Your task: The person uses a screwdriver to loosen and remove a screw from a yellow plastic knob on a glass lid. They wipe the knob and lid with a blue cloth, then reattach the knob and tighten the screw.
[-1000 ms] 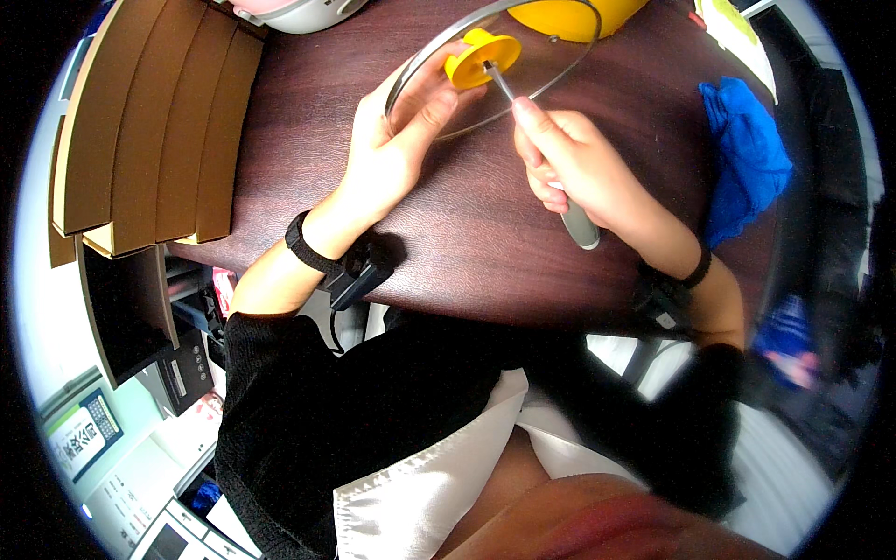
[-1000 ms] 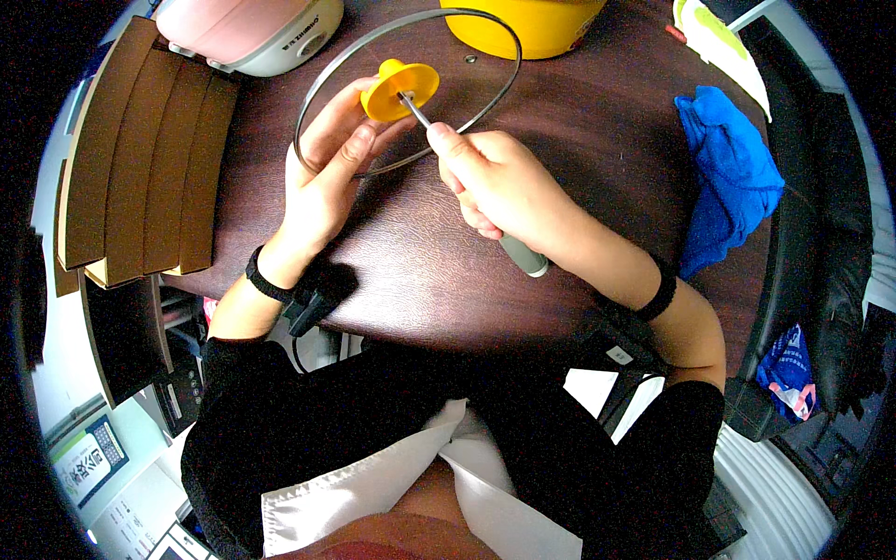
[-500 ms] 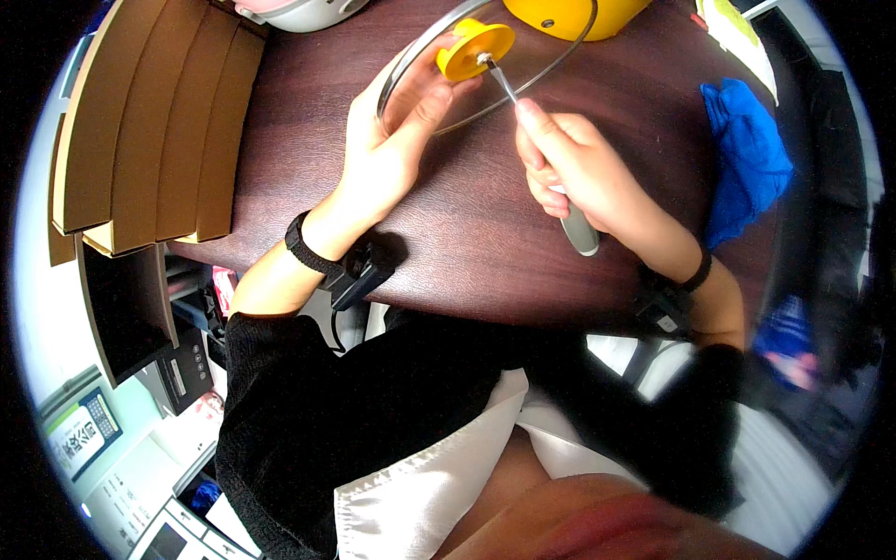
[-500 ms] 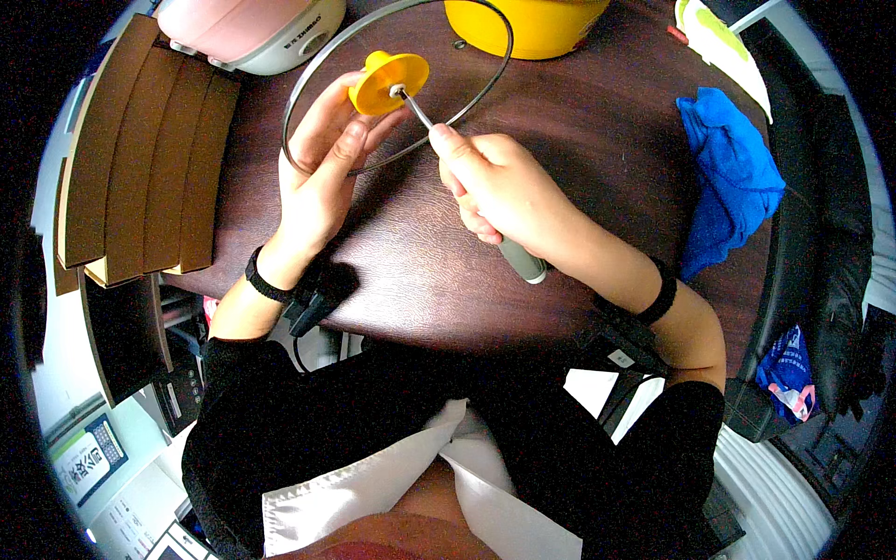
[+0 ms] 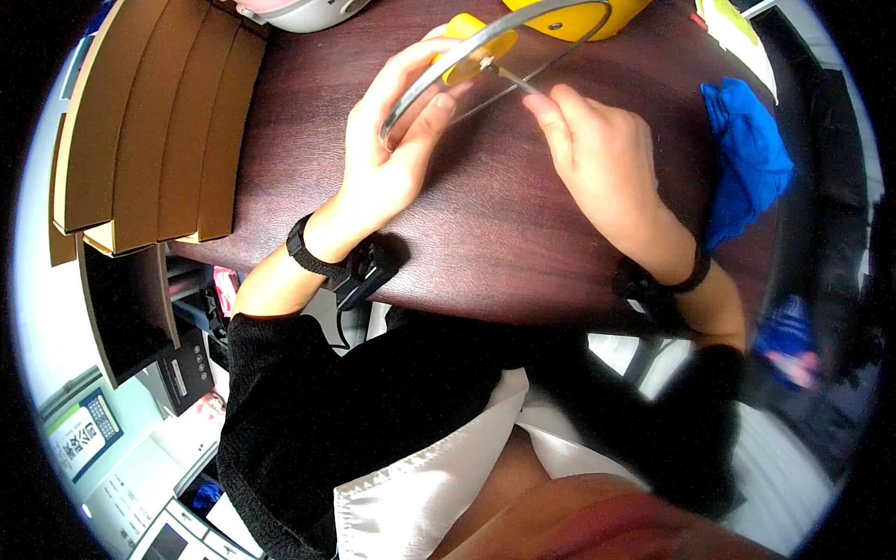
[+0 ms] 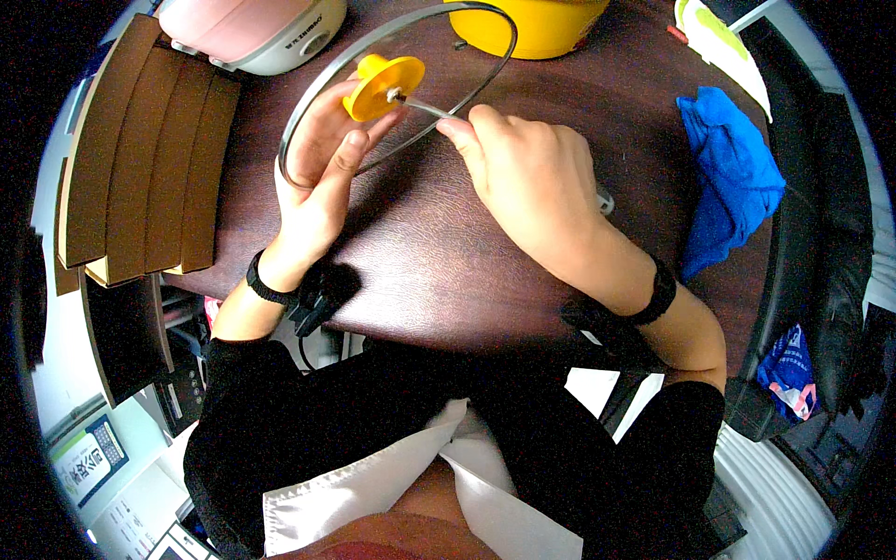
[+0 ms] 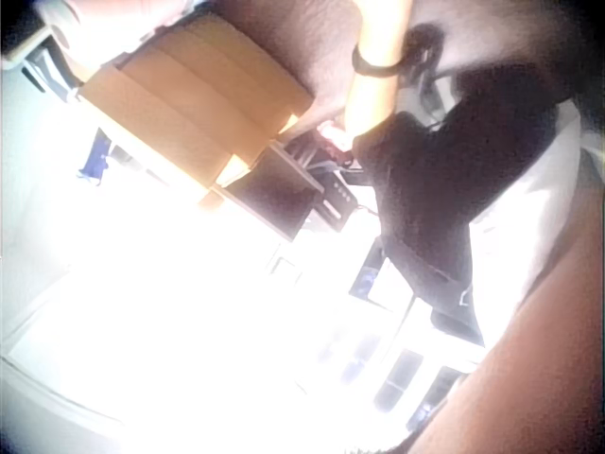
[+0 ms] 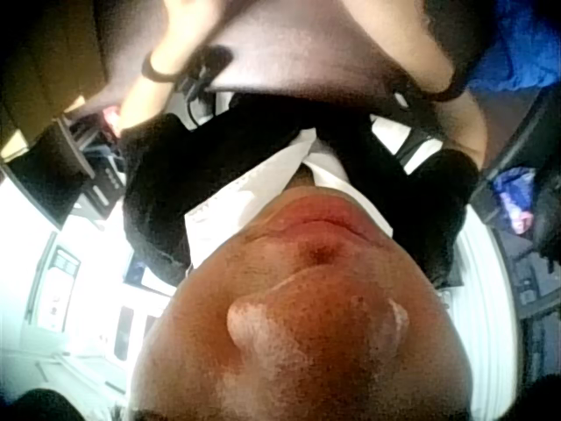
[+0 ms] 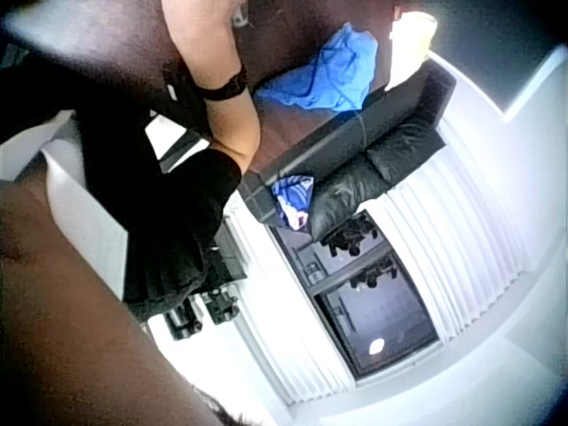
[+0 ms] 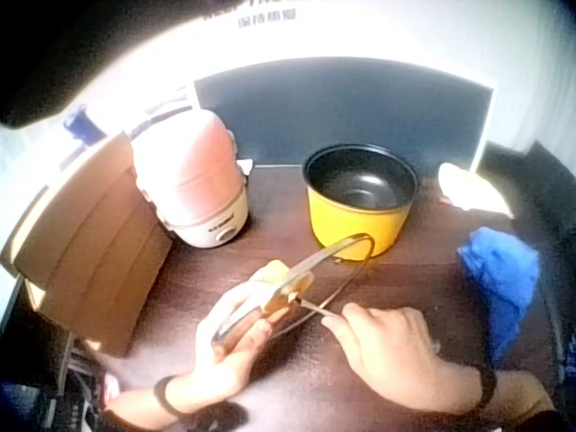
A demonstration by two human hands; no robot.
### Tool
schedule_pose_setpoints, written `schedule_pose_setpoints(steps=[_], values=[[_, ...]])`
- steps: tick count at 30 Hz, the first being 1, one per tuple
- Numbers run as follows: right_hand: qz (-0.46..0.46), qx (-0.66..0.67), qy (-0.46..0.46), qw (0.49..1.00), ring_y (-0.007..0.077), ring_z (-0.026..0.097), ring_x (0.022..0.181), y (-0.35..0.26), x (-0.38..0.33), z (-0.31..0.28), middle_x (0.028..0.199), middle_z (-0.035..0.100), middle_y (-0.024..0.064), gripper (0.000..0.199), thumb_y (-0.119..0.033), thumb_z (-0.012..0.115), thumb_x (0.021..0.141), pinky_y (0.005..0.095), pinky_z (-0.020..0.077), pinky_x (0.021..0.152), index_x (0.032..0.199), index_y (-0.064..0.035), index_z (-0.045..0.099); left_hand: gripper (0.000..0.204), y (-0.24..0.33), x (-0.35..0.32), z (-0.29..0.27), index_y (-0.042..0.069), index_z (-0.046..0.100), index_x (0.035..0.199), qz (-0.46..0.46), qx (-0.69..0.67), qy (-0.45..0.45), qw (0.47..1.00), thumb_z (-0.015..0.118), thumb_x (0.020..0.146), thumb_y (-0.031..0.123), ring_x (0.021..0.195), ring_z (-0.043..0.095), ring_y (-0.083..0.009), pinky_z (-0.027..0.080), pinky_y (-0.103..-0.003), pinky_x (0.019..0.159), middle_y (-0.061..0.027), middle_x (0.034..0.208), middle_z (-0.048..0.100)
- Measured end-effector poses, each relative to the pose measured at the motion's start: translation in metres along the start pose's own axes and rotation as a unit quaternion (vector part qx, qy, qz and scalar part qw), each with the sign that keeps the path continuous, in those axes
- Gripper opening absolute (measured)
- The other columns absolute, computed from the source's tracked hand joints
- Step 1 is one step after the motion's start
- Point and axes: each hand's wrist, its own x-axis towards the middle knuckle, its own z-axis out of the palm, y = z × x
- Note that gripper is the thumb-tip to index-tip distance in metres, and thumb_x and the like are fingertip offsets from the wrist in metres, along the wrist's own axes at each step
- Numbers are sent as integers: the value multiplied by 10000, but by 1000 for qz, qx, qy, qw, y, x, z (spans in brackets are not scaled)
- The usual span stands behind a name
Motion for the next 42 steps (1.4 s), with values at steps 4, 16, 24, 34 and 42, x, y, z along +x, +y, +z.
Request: schedule_pose_setpoints(steps=[4,16,24,34,42], values=[[-10,-78,-4,997,325,604,503,0,3,-8,545,569,139,367,-346,575,911,403,461,430,678,-64,545,387,2,2,0,-39,389,1339,-8,-6,4,1000,434,955,-15,1282,429,-287,379,-510,1065,-163,1365,441],[310,539,-308,719,69,356,337,4,5,-4,457,371,-27,530,-486,391,986,227,281,328,639,-85,409,383,-1,5,2,-34,387,1338,-7,-21,38,999,422,957,-14,1280,432,-296,400,-512,1051,-167,1362,444],[325,588,-307,674,63,334,327,3,4,-2,453,325,-45,518,-489,375,990,226,277,320,659,-91,392,379,0,5,3,-23,388,1337,-13,-37,27,999,434,963,15,1282,429,-298,402,-526,1045,-163,1364,440],[327,582,-303,680,63,336,323,2,4,-1,440,323,-41,515,-479,363,996,228,279,315,655,-93,385,375,-3,4,0,-19,391,1333,-31,-58,26,997,441,964,28,1267,447,-303,404,-524,1045,-172,1355,454],[16,59,-55,997,273,577,423,12,2,2,499,559,116,462,-418,501,947,374,447,388,657,-60,528,364,1,3,2,-54,408,1312,-28,-3,24,999,446,956,7,1262,449,-294,400,-511,1050,-177,1347,453]])
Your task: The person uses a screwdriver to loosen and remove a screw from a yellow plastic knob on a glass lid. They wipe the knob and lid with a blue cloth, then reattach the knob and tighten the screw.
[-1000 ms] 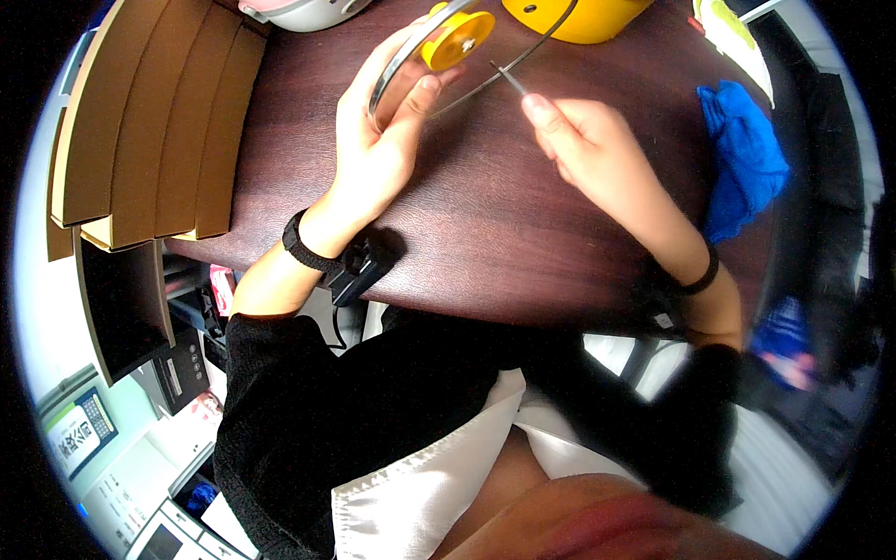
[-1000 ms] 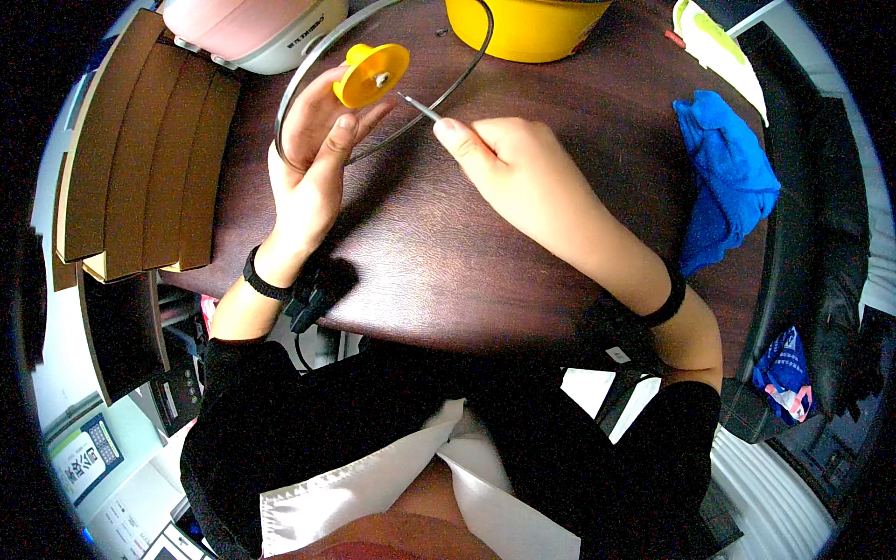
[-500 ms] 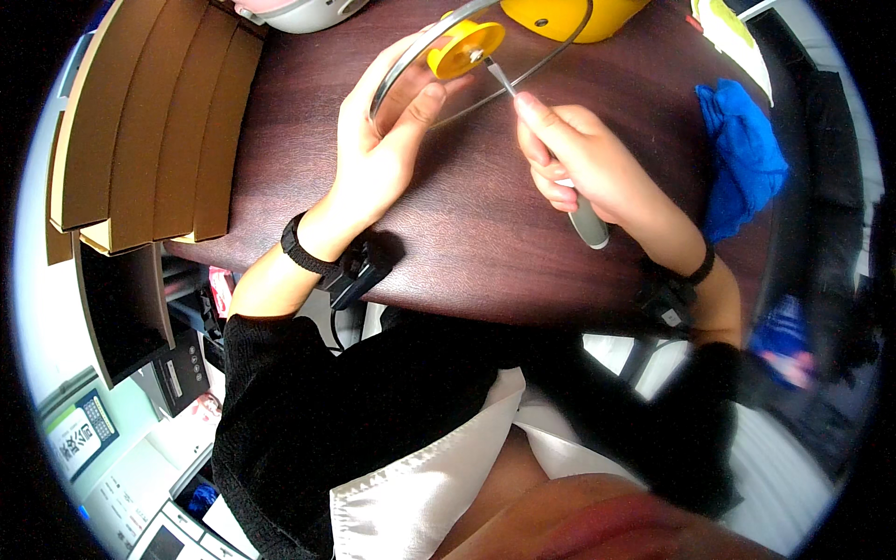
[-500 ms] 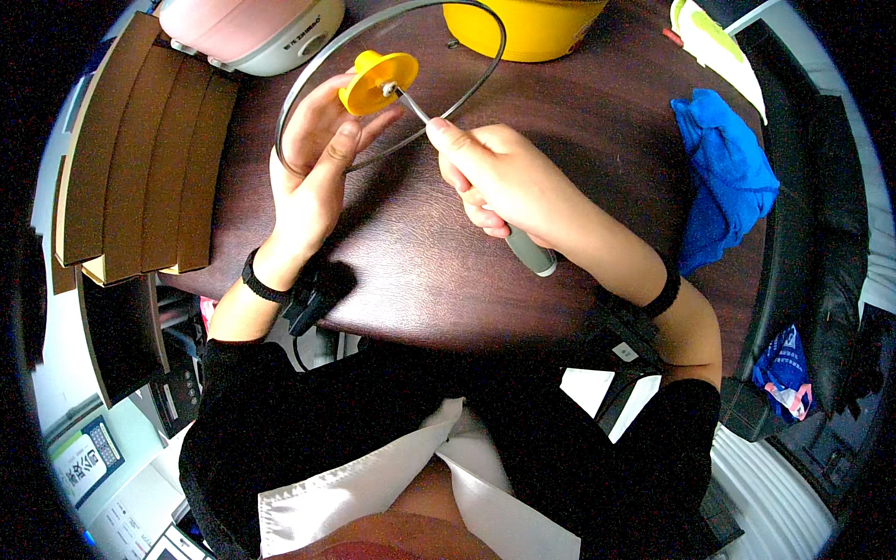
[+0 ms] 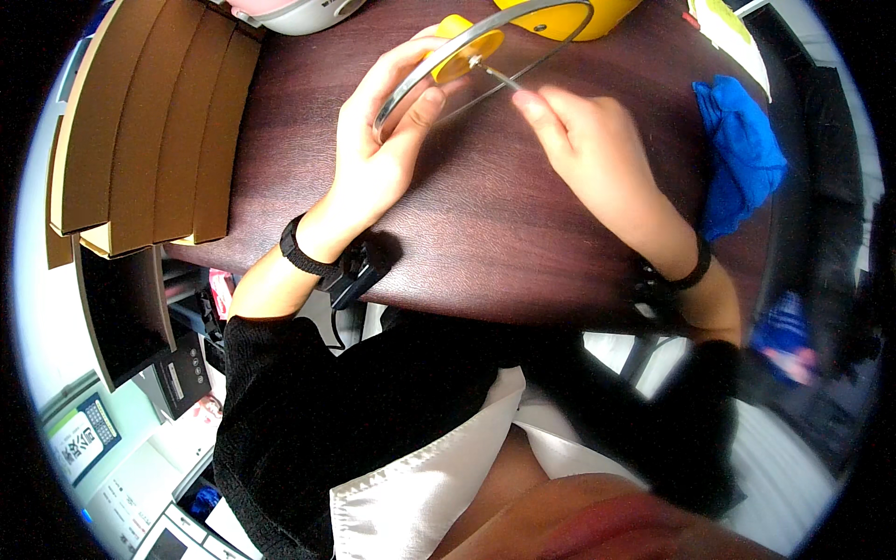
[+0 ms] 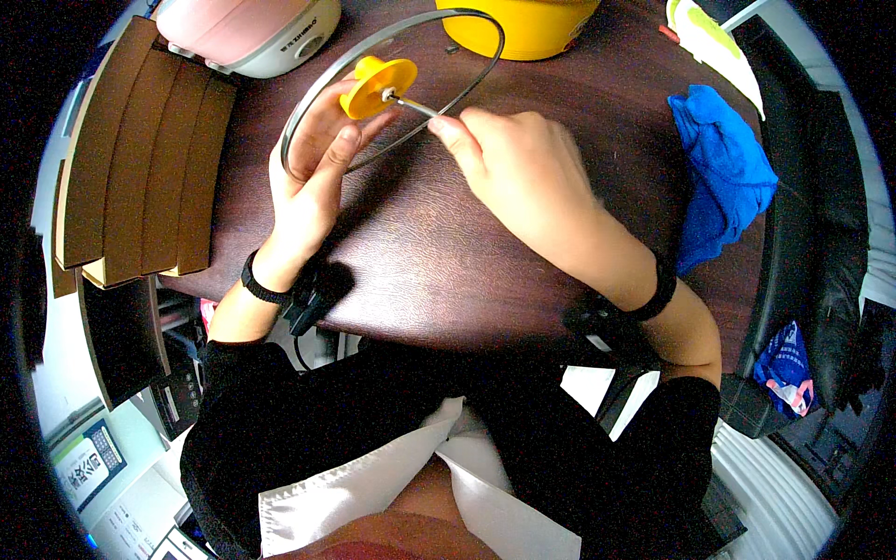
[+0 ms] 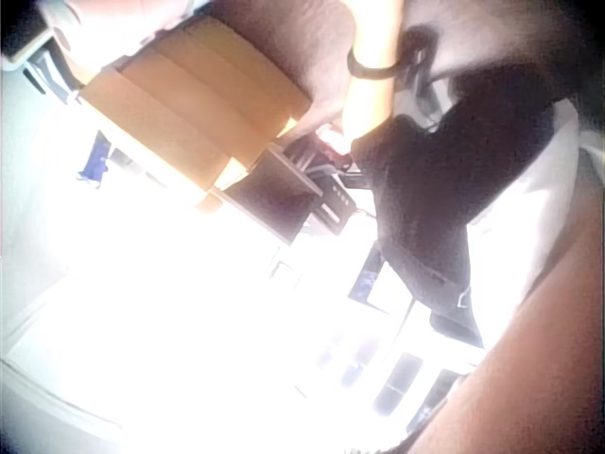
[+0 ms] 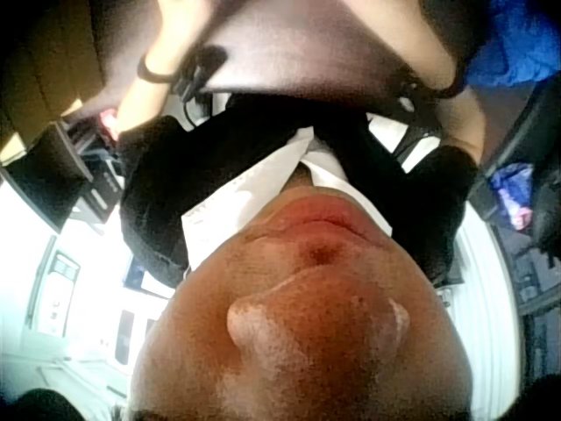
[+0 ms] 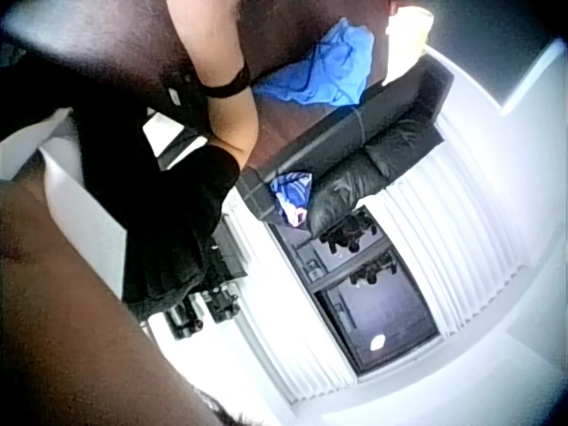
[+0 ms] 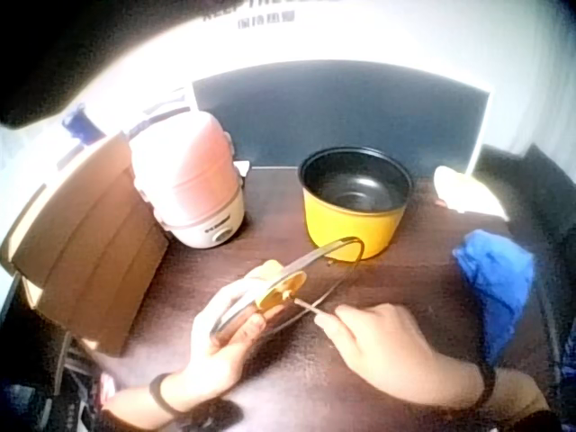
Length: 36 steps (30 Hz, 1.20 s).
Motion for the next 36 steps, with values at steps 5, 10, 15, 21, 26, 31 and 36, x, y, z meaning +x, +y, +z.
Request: schedule_pose_setpoints(steps=[5,10,15,21,26,31,36], values=[[-6,-108,15,994,338,613,520,-7,4,-12,564,589,148,424,-403,544,916,428,485,460,648,-74,561,365,1,0,2,-59,411,1310,5,23,13,1000,443,950,-11,1259,451,-288,399,-503,1054,-171,1343,455],[68,46,-50,995,364,585,527,-6,5,-14,593,565,190,450,-362,529,938,436,453,486,653,-15,555,376,0,2,-1,-32,398,1327,-3,-11,21,1000,436,954,-4,1273,439,-291,399,-506,1054,-163,1362,443],[152,241,-133,949,298,528,501,-7,6,-9,559,506,187,504,-390,478,966,402,419,517,702,32,556,384,-2,1,-4,-12,384,1339,-6,-23,0,1000,432,959,9,1279,433,-298,399,-519,1051,-165,1375,434],[191,311,-179,914,187,506,490,-5,4,-5,516,499,94,576,-456,444,973,355,417,507,666,21,545,374,-3,2,-2,-10,388,1334,-7,-45,-2,999,433,964,26,1274,438,-298,400,-526,1049,-167,1369,441],[238,377,-225,866,144,492,487,-5,5,-8,505,484,26,572,-467,444,973,330,408,491,625,-22,533,375,-2,1,-2,-10,388,1334,-6,-46,-8,999,434,964,27,1272,443,-295,400,-526,1048,-168,1358,454],[276,402,-243,839,145,475,470,-8,5,-11,501,460,15,573,-460,444,975,334,398,483,618,-19,524,375,-2,1,-3,-13,387,1335,-15,-68,-11,998,434,965,30,1273,441,-290,398,-523,1050,-167,1355,456],[173,307,-185,917,208,498,472,-4,1,-4,507,473,121,572,-428,446,979,382,408,503,657,36,534,379,-3,0,-1,-6,402,1336,-16,-53,-14,998,456,962,30,1246,470,-271,411,-462,1051,-154,1341,472]])
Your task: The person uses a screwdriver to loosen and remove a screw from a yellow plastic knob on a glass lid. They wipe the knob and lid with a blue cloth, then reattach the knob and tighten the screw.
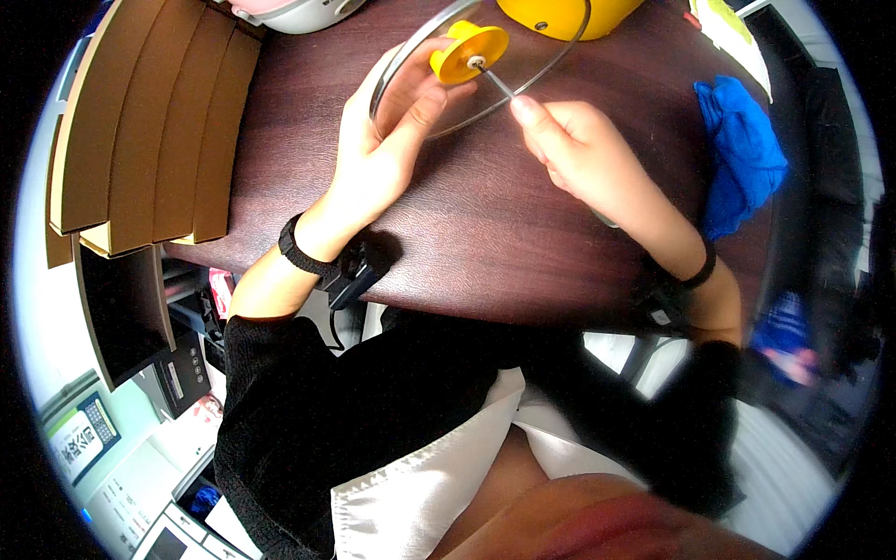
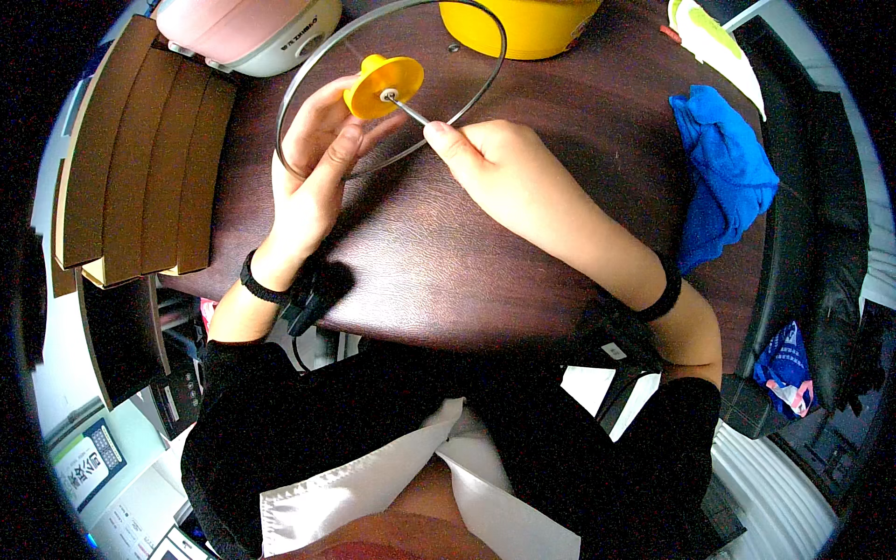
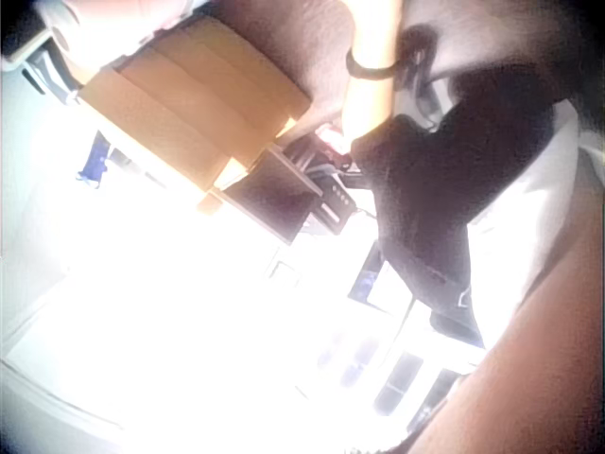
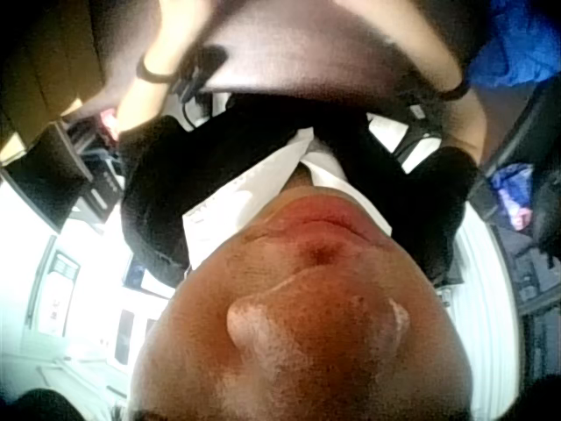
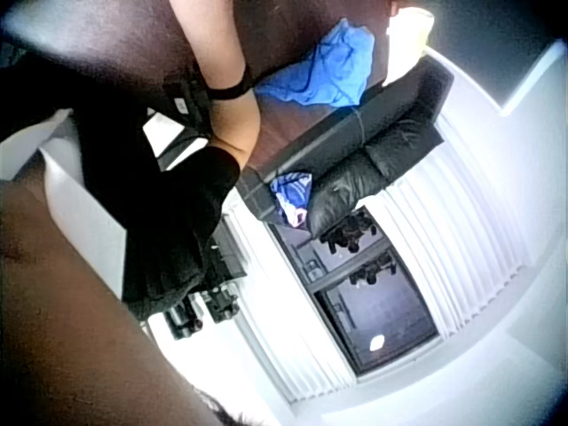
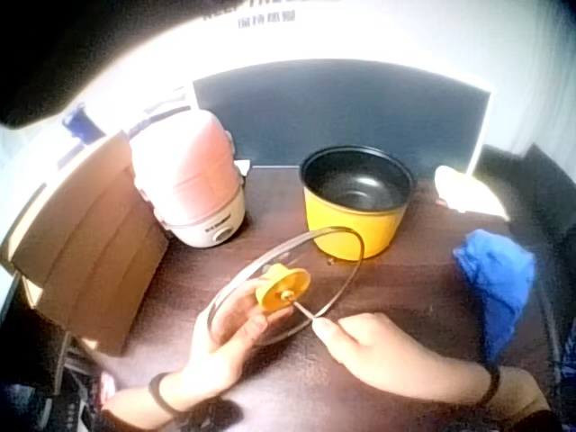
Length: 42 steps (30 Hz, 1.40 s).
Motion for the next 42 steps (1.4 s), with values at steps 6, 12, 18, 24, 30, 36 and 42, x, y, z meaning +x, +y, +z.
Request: schedule_pose_setpoints(steps=[6,12,18,24,30,36,42], values=[[-18,-49,38,998,317,543,511,-3,-1,2,571,524,215,543,-403,450,978,420,427,538,708,55,561,374,4,-1,2,-26,372,1341,10,45,-2,999,416,973,25,1286,424,-293,384,-506,1063,-173,1363,442],[-10,-30,36,999,315,547,515,0,-1,6,579,525,220,541,-397,451,979,419,429,539,707,59,556,370,4,-2,2,-32,386,1332,21,60,-3,998,424,967,16,1283,427,-290,385,-503,1064,-170,1362,442],[-24,-22,31,999,290,528,500,-4,-3,4,567,514,208,544,-395,450,981,412,423,532,693,57,544,362,2,-4,2,-28,404,1323,14,53,-6,998,432,964,12,1280,429,-284,393,-501,1059,-162,1361,447],[-9,-9,41,999,260,494,474,-3,-5,4,535,476,187,544,-390,459,979,406,403,510,671,54,524,368,1,1,-4,-18,385,1331,30,9,4,1000,430,968,26,1280,433,-294,398,-519,1052,-172,1369,442],[-8,-2,37,999,231,470,459,0,-1,1,510,448,170,562,-401,454,980,397,390,496,642,45,514,366,2,0,1,-10,417,1322,15,-7,15,1000,460,960,29,1242,473,-266,418,-469,1041,-157,1332,480],[3,10,37,999,195,454,458,-1,-2,2,493,434,145,575,-409,448,982,390,382,484,632,42,507,356,2,0,3,-8,443,1308,18,-24,22,999,480,955,30,1221,493,-253,429,-441,1036,-150,1307,501],[4,44,11,999,149,428,446,0,-2,1,473,419,81,573,-421,445,984,351,364,457,616,17,491,353,2,0,2,-10,449,1301,13,-23,21,999,489,952,36,1214,498,-252,436,-443,1031,-147,1298,503]])
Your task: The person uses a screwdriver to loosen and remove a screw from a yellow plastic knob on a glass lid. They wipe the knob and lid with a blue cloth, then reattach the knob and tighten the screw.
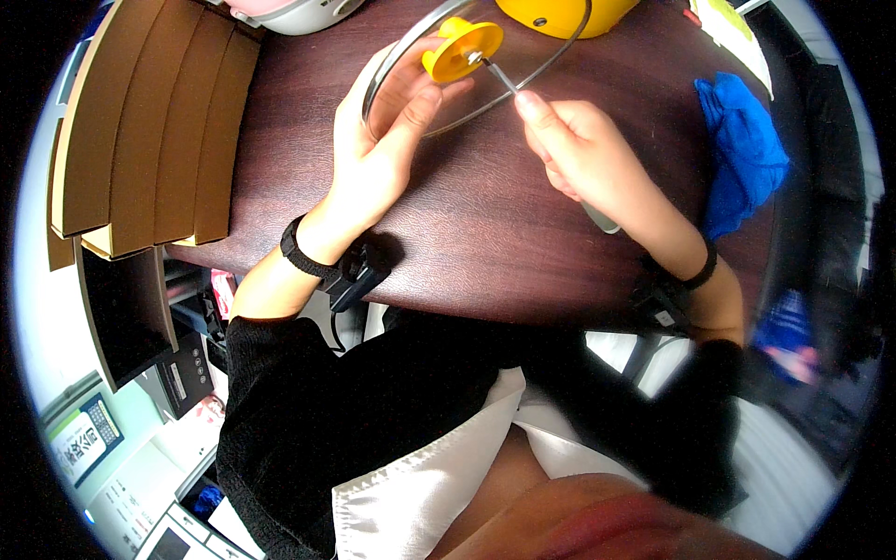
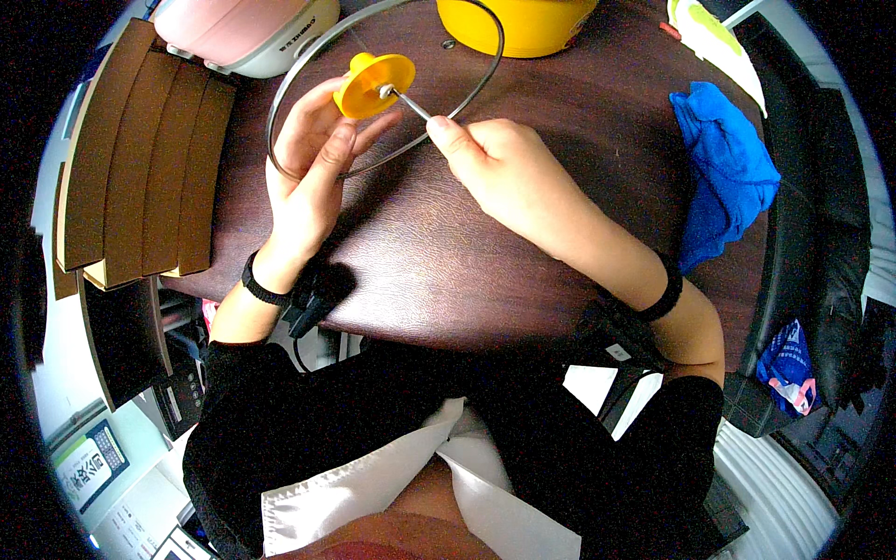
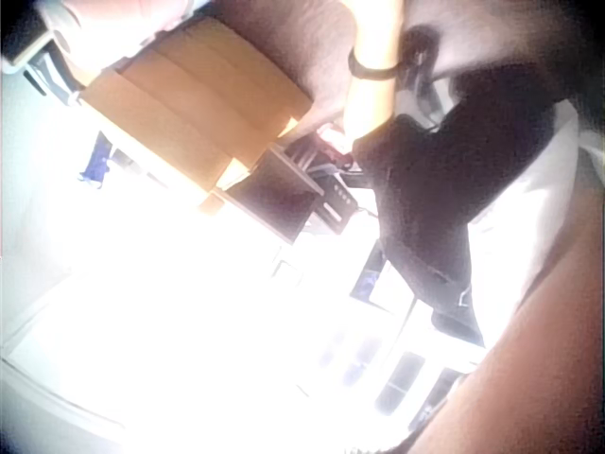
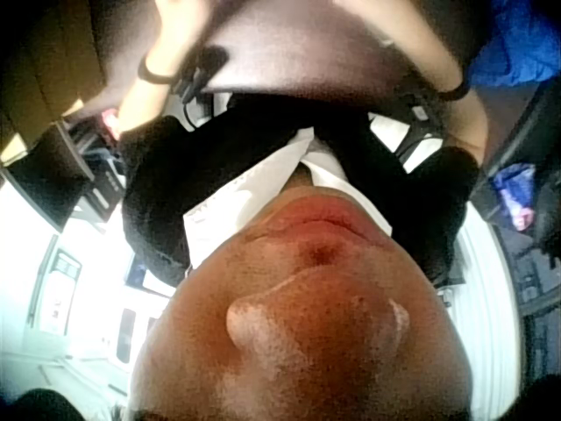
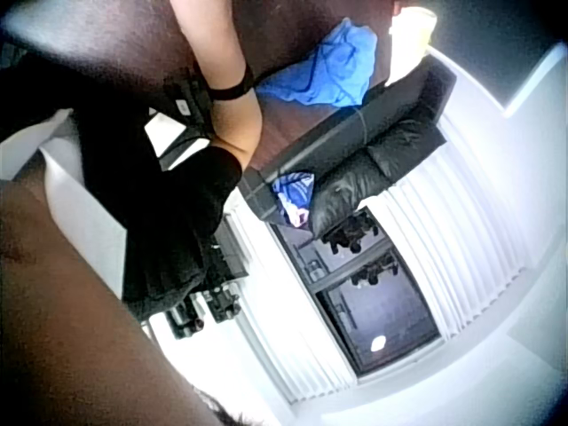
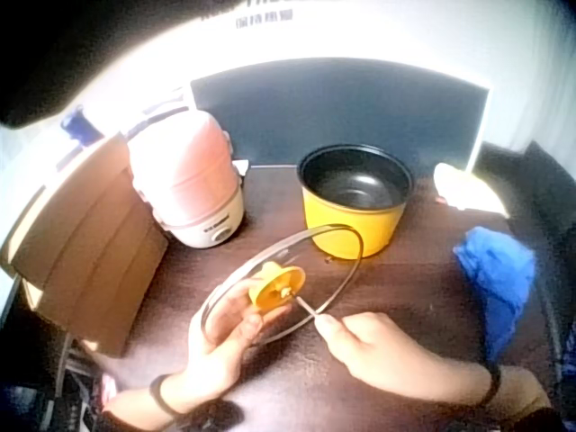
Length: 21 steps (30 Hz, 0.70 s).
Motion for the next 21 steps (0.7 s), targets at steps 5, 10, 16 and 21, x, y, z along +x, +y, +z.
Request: schedule_pose_setpoints(steps=[5,10,16,21], values=[[102,118,-50,986,86,392,372,-9,-3,0,461,403,-5,546,-450,418,988,270,325,363,609,-58,452,366,0,0,-4,-16,393,1325,-17,-16,-27,999,436,964,30,1262,455,-306,386,-542,1053,-184,1337,474],[125,156,-72,977,84,372,320,-9,-3,-1,451,380,-13,537,-465,391,991,246,292,306,619,-78,417,366,-1,0,-5,-12,401,1319,-30,-42,-26,998,444,957,20,1259,461,-303,379,-555,1053,-182,1330,483],[122,181,-93,971,81,370,317,-9,-4,-2,449,380,-8,546,-476,367,995,246,296,307,607,-93,392,373,1,-1,-5,-6,390,1327,-34,-41,-33,998,438,957,19,1265,455,-299,373,-546,1061,-174,1335,482],[112,146,-99,978,105,392,321,-9,-4,-3,429,401,21,547,-459,384,995,272,322,321,612,-71,434,385,0,-1,-4,-6,370,1340,-37,-12,-46,998,438,962,32,1283,433,-295,364,-538,1067,-174,1359,454]])
